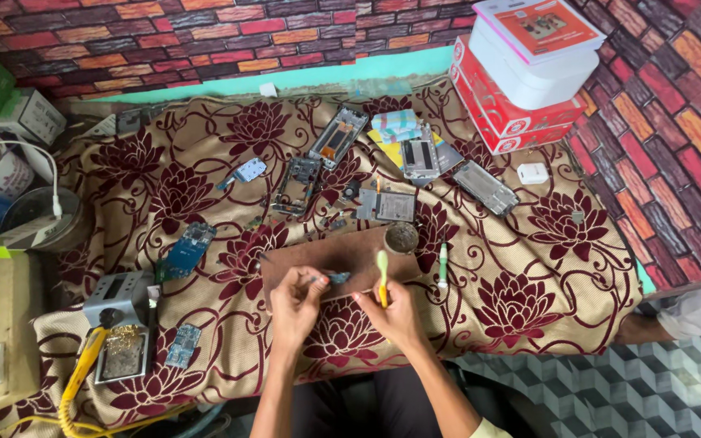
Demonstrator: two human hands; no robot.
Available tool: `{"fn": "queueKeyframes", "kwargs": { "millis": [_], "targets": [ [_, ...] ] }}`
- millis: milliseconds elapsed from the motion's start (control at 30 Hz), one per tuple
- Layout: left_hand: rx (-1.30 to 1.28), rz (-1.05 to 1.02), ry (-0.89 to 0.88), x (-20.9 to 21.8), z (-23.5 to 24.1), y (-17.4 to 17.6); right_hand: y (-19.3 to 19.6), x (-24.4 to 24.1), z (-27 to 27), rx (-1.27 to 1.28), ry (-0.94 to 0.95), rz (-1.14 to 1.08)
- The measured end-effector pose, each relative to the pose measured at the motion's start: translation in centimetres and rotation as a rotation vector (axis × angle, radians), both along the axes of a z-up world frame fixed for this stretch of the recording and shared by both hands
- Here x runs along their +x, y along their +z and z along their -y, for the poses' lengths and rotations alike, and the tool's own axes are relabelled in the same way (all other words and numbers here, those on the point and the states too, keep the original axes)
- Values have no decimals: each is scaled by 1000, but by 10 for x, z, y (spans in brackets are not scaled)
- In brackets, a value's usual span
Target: The person cleans a small blue circuit board using a yellow toothbrush and a green-handled precision tool. They scrub the board's surface and scrape at components while holding it over a wooden block on a cluttered workbench.
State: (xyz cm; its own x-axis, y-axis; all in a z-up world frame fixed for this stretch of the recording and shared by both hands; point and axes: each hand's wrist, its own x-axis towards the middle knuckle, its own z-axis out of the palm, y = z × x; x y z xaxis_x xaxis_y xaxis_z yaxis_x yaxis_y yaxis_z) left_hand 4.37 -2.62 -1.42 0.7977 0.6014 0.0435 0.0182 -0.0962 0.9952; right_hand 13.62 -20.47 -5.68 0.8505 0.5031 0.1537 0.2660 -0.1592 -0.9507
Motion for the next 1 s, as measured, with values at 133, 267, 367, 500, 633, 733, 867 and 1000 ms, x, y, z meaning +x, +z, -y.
{"fn": "queueKeyframes", "kwargs": {
  "millis": [133, 267, 367, 500, 633, 733, 867, 1000],
  "targets": [
    [59, 156, -159, -1, 2, 0, 4, 1, -16, -6, -5, -43],
    [-3, 93, -131, -5, -1, -1, 17, -11, -32, 66, -130, 157],
    [-7, 166, -171, -6, -8, -6, 24, -16, -37, 55, -201, -32],
    [42, 129, -98, -1, -10, -14, 20, -12, -29, 113, -75, 38],
    [101, 195, 46, -1, -1, -9, 9, -13, -26, 131, -85, 33],
    [150, 107, 76, 2, 6, 4, 7, -10, -28, 165, -120, 100],
    [314, -139, 96, 2, 13, 16, 7, -13, -27, 188, -140, 176],
    [420, 59, 118, 3, 17, 19, 10, -13, -27, 127, -178, 209]
  ]
}}
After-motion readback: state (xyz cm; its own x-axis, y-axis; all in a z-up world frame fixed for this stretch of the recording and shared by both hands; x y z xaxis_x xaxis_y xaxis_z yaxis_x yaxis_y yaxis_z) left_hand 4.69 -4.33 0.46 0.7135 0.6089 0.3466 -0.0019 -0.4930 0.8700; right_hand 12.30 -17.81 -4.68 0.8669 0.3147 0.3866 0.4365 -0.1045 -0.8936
